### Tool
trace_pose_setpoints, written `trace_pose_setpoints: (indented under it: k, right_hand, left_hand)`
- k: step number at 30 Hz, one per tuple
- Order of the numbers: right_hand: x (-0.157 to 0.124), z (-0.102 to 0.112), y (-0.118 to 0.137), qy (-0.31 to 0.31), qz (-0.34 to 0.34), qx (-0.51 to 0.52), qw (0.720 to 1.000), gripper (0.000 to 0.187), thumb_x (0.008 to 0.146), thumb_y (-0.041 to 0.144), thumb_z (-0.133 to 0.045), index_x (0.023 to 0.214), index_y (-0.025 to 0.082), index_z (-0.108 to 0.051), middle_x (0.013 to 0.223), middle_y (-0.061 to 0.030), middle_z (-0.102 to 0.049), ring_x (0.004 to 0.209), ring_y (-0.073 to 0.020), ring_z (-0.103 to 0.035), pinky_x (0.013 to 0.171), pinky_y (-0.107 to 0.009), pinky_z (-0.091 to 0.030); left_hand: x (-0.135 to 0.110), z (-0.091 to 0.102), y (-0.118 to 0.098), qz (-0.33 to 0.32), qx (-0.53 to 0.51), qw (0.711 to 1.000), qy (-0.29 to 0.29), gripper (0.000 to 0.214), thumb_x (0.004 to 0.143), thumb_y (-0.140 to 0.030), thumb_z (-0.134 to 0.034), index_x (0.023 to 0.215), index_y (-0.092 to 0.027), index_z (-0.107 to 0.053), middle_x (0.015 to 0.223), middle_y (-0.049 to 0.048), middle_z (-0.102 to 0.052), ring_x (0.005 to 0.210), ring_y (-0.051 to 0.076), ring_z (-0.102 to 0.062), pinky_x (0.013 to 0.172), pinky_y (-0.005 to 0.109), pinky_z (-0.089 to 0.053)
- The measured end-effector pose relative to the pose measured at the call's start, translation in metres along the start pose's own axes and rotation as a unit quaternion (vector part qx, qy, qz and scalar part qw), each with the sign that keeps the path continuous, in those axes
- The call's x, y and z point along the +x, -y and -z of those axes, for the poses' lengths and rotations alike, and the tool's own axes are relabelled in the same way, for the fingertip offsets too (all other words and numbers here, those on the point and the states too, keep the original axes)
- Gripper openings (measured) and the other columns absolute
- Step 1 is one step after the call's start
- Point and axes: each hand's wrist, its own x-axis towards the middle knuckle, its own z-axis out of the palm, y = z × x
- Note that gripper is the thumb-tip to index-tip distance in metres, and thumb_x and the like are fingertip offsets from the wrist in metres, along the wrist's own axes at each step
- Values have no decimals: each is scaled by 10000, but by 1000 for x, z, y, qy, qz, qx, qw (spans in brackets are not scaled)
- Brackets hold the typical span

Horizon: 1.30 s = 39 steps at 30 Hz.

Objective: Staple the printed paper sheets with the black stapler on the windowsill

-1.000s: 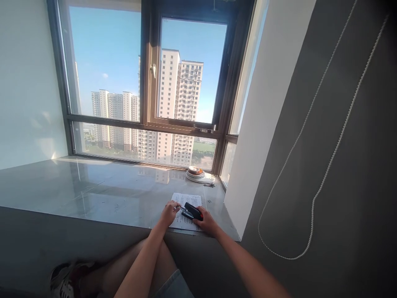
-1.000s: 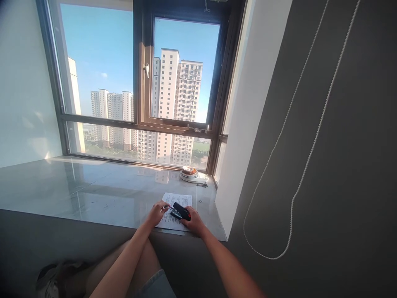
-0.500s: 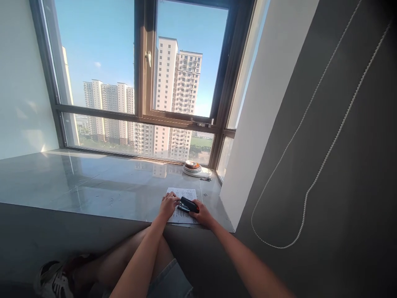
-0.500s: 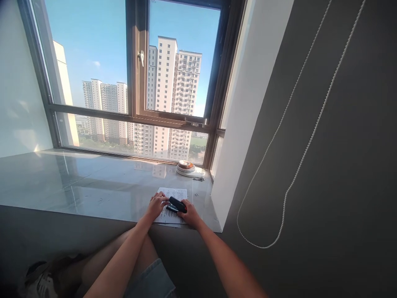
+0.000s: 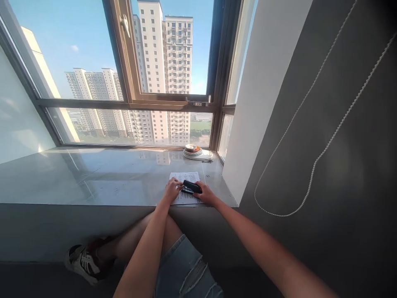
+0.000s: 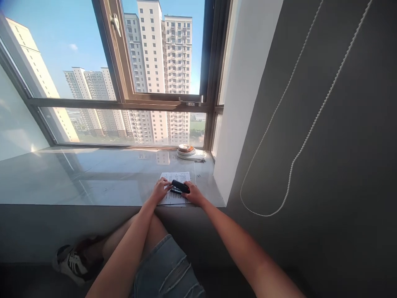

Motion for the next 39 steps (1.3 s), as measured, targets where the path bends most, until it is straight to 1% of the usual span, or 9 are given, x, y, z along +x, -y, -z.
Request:
trace_pose_setpoints:
  k: [7, 10, 16, 20, 24, 29, 31, 35, 39]
  right_hand:
    - [-1, 2, 1, 0, 3, 0, 1000, 379, 758, 274, -721, 1120, 213, -627, 1097, -49, -649, 961, -216, -589, 860, -324, -448]
    - [-1, 2, 0, 0, 6, -5, 1000, 360, 759, 283, -718, 1100, 210, -629, 1079, -43, -646, 942, -208, -584, 850, -315, -447]
    - [0, 1, -4, 4, 9, -4, 1000, 389, 768, 293, -720, 1132, 209, -613, 1091, -48, -627, 953, -208, -580, 853, -312, -444]
    - [0, 2, -4, 7, 3, -6, 1000, 388, 786, 299, -722, 1146, 211, -609, 1112, -55, -626, 965, -209, -579, 857, -315, -448]
    - [-1, 1, -2, 5, 3, -10, 1000, 357, 792, 296, -721, 1122, 214, -612, 1098, -48, -626, 956, -206, -580, 852, -314, -447]
    - [-1, 1, -2, 4, 20, -15, 1000, 345, 780, 269, -717, 1102, 208, -610, 1065, -43, -619, 954, -208, -579, 844, -313, -445]
    - [-1, 1, -3, 5, 23, -13, 1000, 363, 772, 258, -716, 1114, 206, -606, 1067, -40, -618, 952, -203, -579, 852, -311, -446]
    - [-2, 0, -3, 2, 25, -31, 999, 374, 776, 274, -732, 1120, 208, -601, 1064, -38, -625, 943, -200, -579, 845, -308, -444]
    - [-6, -4, 5, -3, 13, -76, 997, 369, 785, 297, -748, 1113, 203, -607, 1052, -61, -631, 962, -227, -584, 842, -323, -443]
  left_hand:
    - [2, 1, 5, 24, -3, 1000, 12, 270, 933, -237, -648, 1164, -254, -786, 1151, 79, -597, 1121, 229, -587, 1012, 358, -453]
    - [1, 0, 6, 29, 1, 1000, 10, 277, 940, -247, -638, 1174, -264, -785, 1142, 74, -595, 1106, 224, -589, 1011, 355, -454]
    - [-2, 4, 0, 30, 20, 999, 5, 274, 931, -224, -633, 1148, -262, -797, 1154, 82, -609, 1129, 239, -593, 1006, 354, -467]
    - [-7, 10, -5, 69, -20, 997, -33, 405, 897, -196, -666, 1297, -219, -722, 1165, 92, -698, 1091, 241, -642, 993, 340, -482]
    - [-13, 14, -11, 101, -88, 991, -28, 473, 830, -108, -670, 1300, -158, -697, 1055, 75, -780, 1000, 214, -705, 1021, 335, -488]
    - [-16, 7, -30, 66, -109, 991, -30, 738, 686, 48, -582, 1398, -148, -600, 1038, 56, -787, 988, 202, -717, 996, 327, -515]
    - [-16, 5, -36, 53, -111, 992, -22, 767, 665, 61, -572, 1409, -125, -582, 1038, 67, -784, 988, 203, -719, 984, 320, -519]
    - [-16, 9, -32, 46, -134, 990, 3, 642, 745, -14, -621, 1372, -151, -604, 1024, 60, -791, 1015, 200, -722, 988, 310, -508]
    - [-16, 13, -17, 110, -96, 988, -47, 330, 906, -140, -563, 1201, -203, -697, 1089, 71, -784, 1053, 224, -711, 985, 336, -492]
